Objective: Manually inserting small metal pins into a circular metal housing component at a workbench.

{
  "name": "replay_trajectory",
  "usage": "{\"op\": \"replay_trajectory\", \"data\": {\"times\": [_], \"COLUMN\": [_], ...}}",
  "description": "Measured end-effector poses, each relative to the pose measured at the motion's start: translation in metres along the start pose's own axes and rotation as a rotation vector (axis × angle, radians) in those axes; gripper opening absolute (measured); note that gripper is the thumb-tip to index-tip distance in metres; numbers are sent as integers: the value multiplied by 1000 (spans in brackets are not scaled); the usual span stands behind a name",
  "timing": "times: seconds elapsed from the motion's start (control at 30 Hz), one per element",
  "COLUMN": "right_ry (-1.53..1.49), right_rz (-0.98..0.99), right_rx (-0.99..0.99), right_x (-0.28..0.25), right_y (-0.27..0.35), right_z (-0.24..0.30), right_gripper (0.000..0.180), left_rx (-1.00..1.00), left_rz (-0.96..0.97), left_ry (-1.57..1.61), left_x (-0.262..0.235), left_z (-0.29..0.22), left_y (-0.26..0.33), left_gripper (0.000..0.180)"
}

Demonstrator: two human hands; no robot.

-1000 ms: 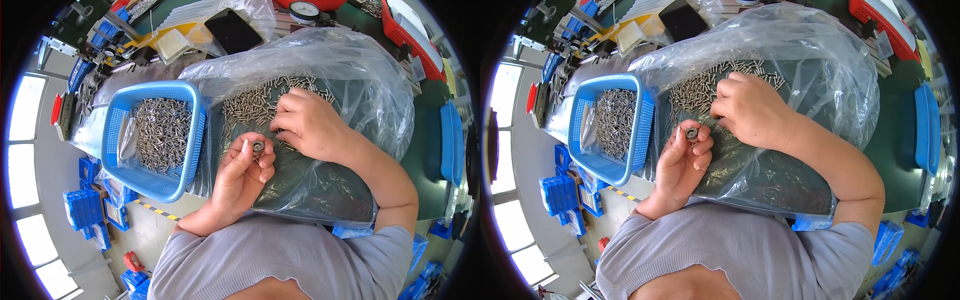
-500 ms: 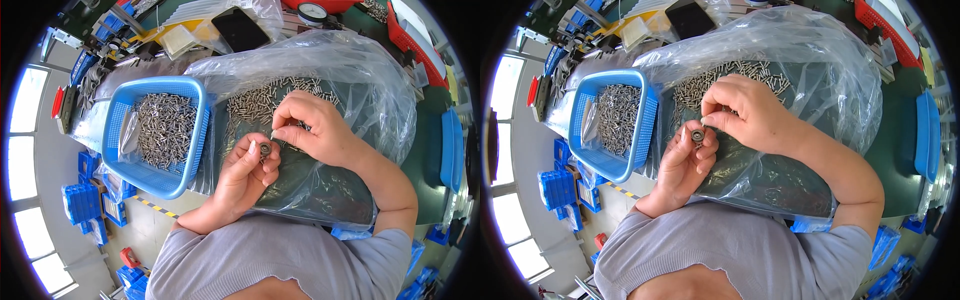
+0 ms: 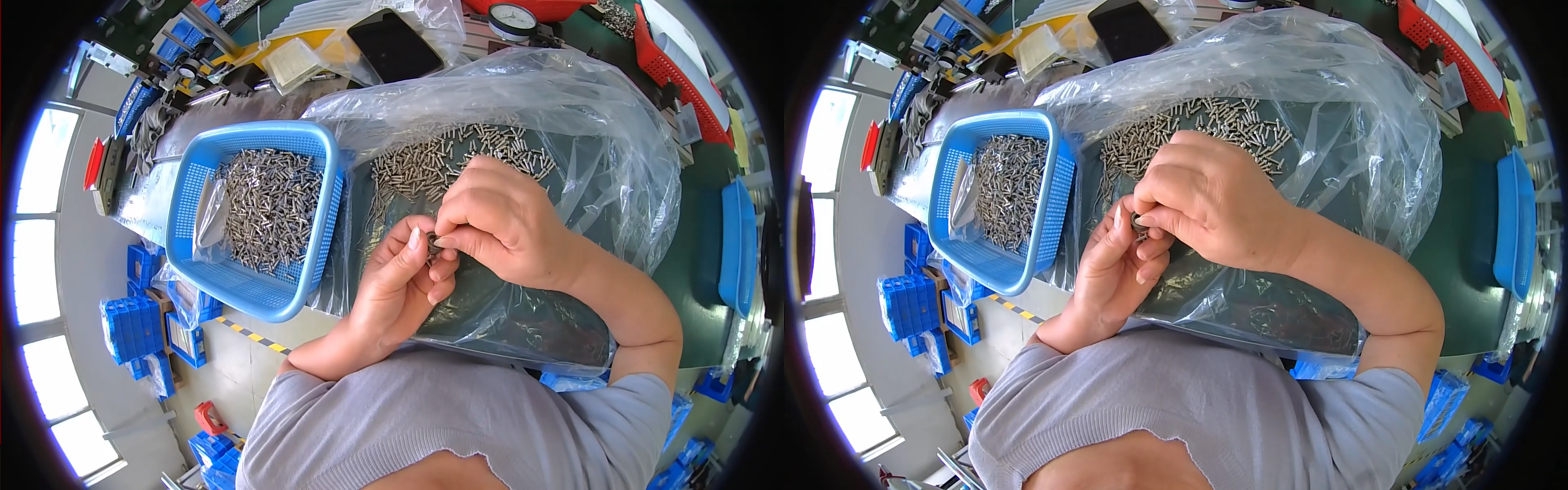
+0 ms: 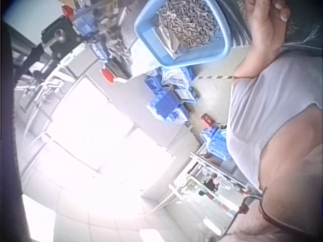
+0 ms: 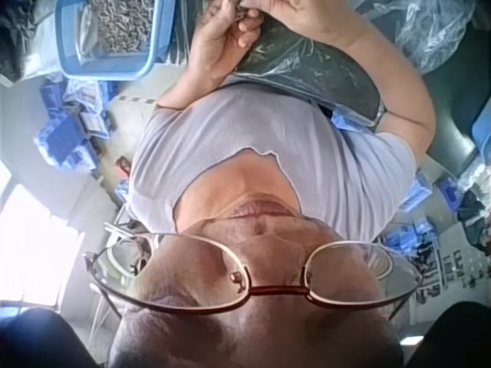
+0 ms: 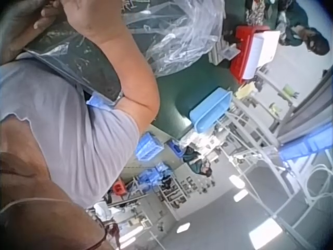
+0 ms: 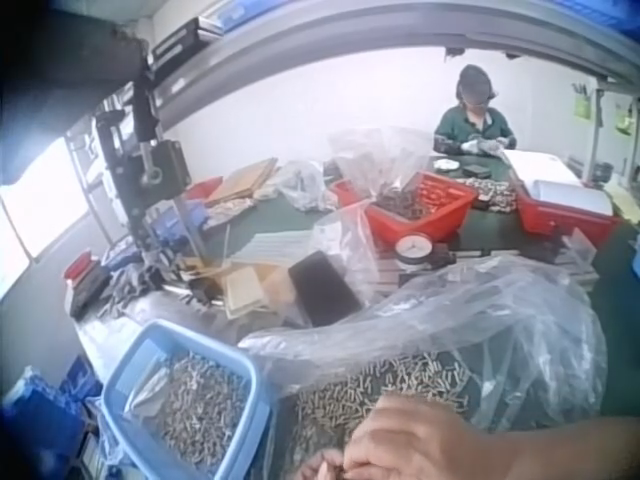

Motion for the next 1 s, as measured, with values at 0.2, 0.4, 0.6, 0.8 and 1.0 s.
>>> {"op": "replay_trajectory", "data": {"times": [0.2, 0.4, 0.6, 0.8, 1.0], "right_ry": [31, -16, -28, -56, -189], "right_rz": [-1, -18, -28, 18, 21], "right_rx": [-72, -44, -25, -31, 66], "right_x": [-2, 1, 2, 4, 3], "right_y": [0, 0, 2, 4, 5], "right_z": [1, 0, -2, -1, -3], "right_gripper": [15, 11, 10, 14, 11], "left_rx": [22, 38, 35, 49, 42], "left_rz": [16, 25, 35, 39, 26], "left_ry": [-6, 2, 19, 20, 38], "left_x": [-1, -1, -2, -4, -2], "left_z": [0, 0, -1, 1, 1], "left_y": [0, 0, -1, 0, -1], "left_gripper": [21, 20, 18, 17, 18]}}
Point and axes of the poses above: each hand's wrist, its own y-axis away from the middle knuckle, its own x-axis out of the palm, z = x × y, the point moved 1 cm from there along -y, towards the middle knuckle, and after that the axes turned 8 degrees about -x, right-handed, at the moved point
